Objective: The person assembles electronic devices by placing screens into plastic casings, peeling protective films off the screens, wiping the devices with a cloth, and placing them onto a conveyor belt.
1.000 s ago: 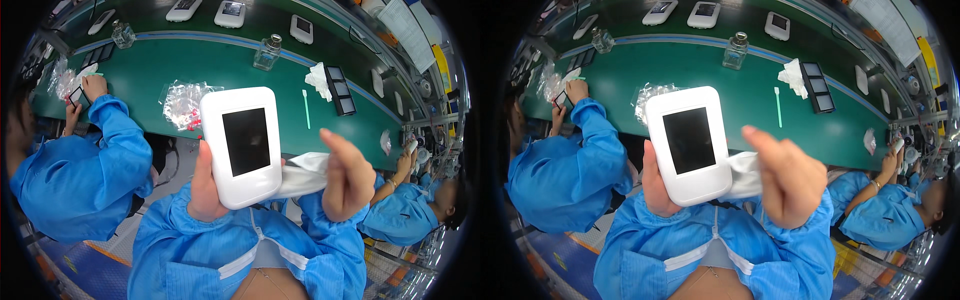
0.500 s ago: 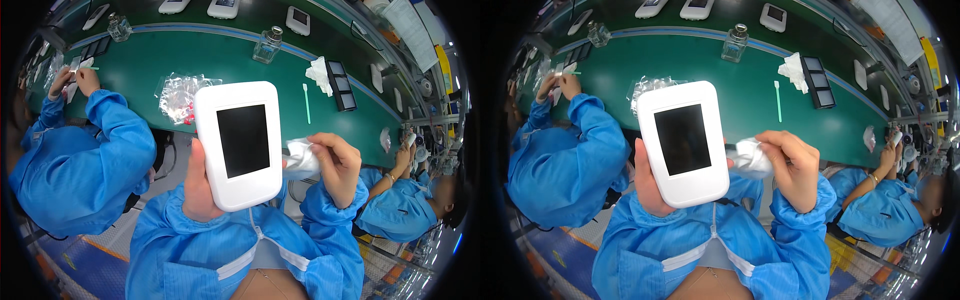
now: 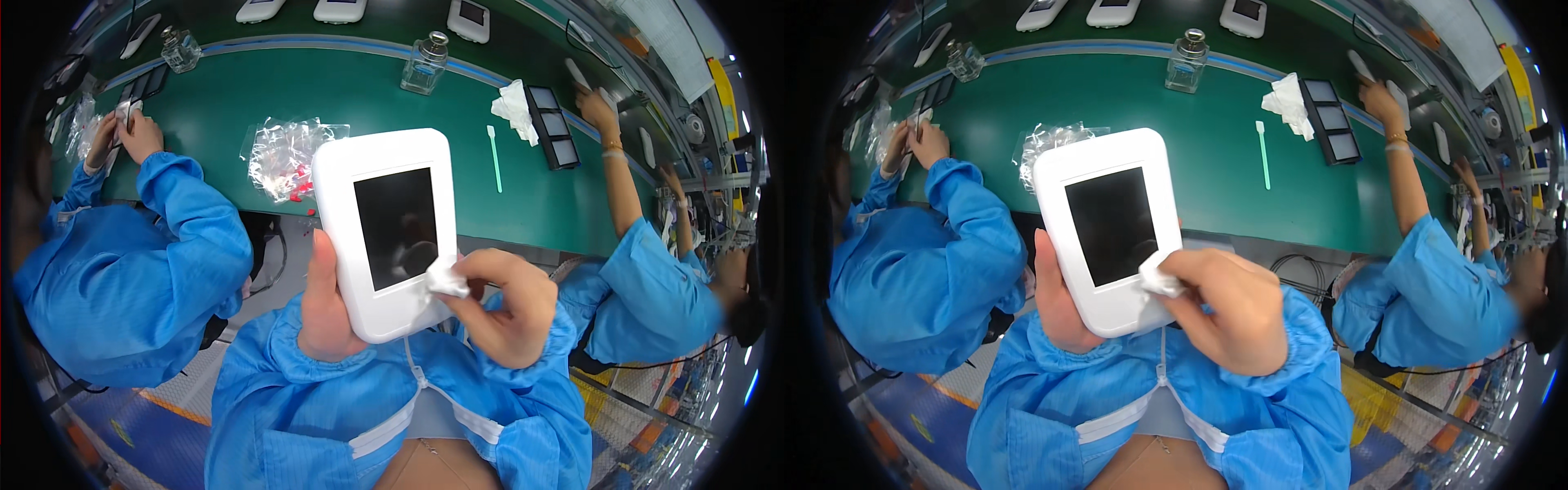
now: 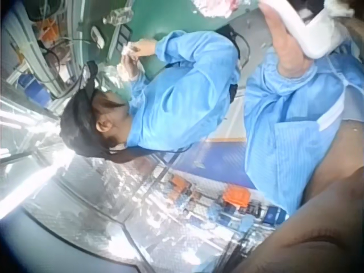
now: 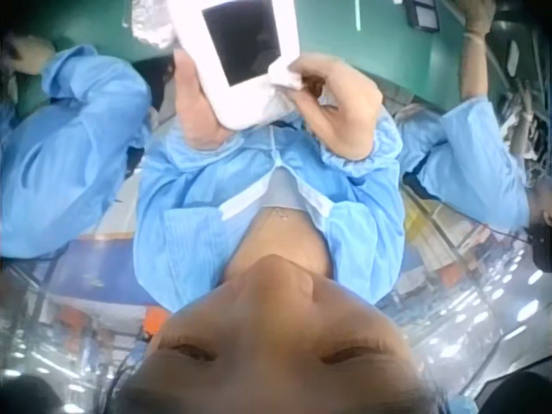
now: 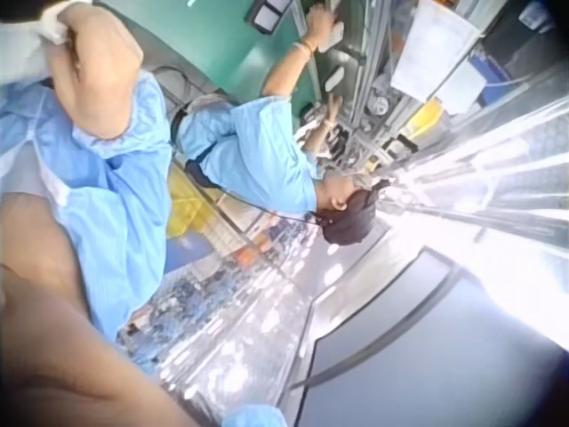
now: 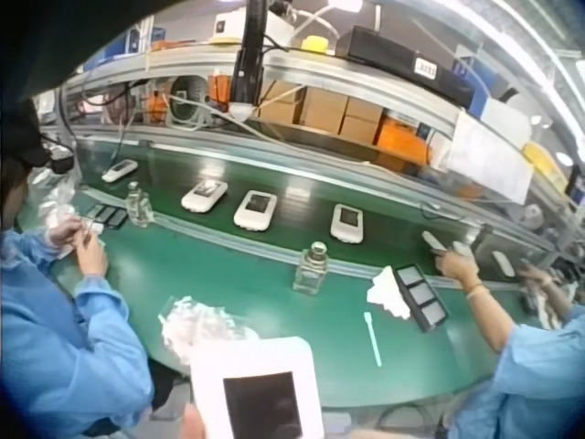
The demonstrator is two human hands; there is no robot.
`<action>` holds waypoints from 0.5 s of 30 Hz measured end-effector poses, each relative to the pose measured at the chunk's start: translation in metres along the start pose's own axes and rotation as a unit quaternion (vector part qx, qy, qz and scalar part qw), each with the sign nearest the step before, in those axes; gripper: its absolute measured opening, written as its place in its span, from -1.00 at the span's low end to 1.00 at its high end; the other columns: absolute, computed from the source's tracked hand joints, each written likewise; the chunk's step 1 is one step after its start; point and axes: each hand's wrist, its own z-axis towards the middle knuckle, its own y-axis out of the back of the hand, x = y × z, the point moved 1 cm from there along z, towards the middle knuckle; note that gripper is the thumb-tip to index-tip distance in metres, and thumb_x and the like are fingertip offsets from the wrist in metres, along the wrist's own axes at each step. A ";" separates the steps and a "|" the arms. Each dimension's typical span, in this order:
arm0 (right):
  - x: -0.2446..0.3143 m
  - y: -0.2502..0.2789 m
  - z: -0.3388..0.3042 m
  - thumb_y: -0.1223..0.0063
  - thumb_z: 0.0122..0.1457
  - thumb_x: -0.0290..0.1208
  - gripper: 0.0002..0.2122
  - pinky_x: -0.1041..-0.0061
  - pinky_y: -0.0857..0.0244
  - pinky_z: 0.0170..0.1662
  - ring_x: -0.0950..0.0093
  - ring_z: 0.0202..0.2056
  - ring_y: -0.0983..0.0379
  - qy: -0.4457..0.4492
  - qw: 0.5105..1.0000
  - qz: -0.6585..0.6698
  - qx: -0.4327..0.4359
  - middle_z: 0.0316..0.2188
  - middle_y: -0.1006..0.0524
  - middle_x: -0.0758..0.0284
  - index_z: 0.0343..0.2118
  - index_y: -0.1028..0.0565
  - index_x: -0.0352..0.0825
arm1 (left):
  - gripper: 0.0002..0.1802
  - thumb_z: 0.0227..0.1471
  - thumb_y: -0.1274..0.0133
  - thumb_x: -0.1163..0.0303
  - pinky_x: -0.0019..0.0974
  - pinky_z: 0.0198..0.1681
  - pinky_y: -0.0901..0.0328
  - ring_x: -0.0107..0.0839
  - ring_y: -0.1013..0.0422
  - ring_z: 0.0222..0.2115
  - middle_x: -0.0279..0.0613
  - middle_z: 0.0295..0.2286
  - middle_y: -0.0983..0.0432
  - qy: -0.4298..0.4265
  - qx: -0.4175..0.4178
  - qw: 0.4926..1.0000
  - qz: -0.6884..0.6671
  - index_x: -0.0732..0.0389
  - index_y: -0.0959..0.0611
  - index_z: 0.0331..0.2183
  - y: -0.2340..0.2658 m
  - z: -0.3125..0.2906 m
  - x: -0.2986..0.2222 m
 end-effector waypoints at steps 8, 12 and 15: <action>-0.011 -0.025 -0.014 -0.33 -0.29 -0.52 -0.63 0.45 -0.36 -0.31 0.35 -0.39 -0.34 0.108 0.980 -0.153 -0.059 -0.40 -0.46 0.34 -0.28 -0.61 -0.28 | -0.22 0.24 0.42 -0.20 -0.11 0.06 -0.31 -0.16 -0.36 0.04 0.01 0.09 -0.29 -0.023 -0.014 1.000 0.005 0.23 -0.15 0.21 0.008 -0.002 -0.002; -0.013 -0.042 -0.025 -0.36 -0.30 -0.40 -0.55 0.38 -0.35 -0.23 0.31 -0.33 -0.31 0.097 0.971 -0.189 -0.106 -0.37 -0.39 0.37 -0.20 -0.61 -0.24 | -0.22 0.24 0.41 -0.20 -0.12 0.06 -0.32 -0.16 -0.37 0.02 0.01 0.07 -0.31 -0.033 0.025 0.997 -0.059 0.24 -0.17 0.20 0.013 0.000 -0.001; -0.019 -0.042 -0.021 -0.31 -0.29 -0.52 -0.54 0.42 -0.37 -0.29 0.35 -0.39 -0.32 0.099 0.982 -0.138 -0.086 -0.42 -0.39 0.36 -0.17 -0.60 -0.28 | -0.22 0.23 0.40 -0.21 -0.11 0.06 -0.33 -0.16 -0.38 0.01 0.01 0.06 -0.33 -0.034 0.003 0.999 -0.030 0.24 -0.18 0.20 0.010 -0.001 -0.002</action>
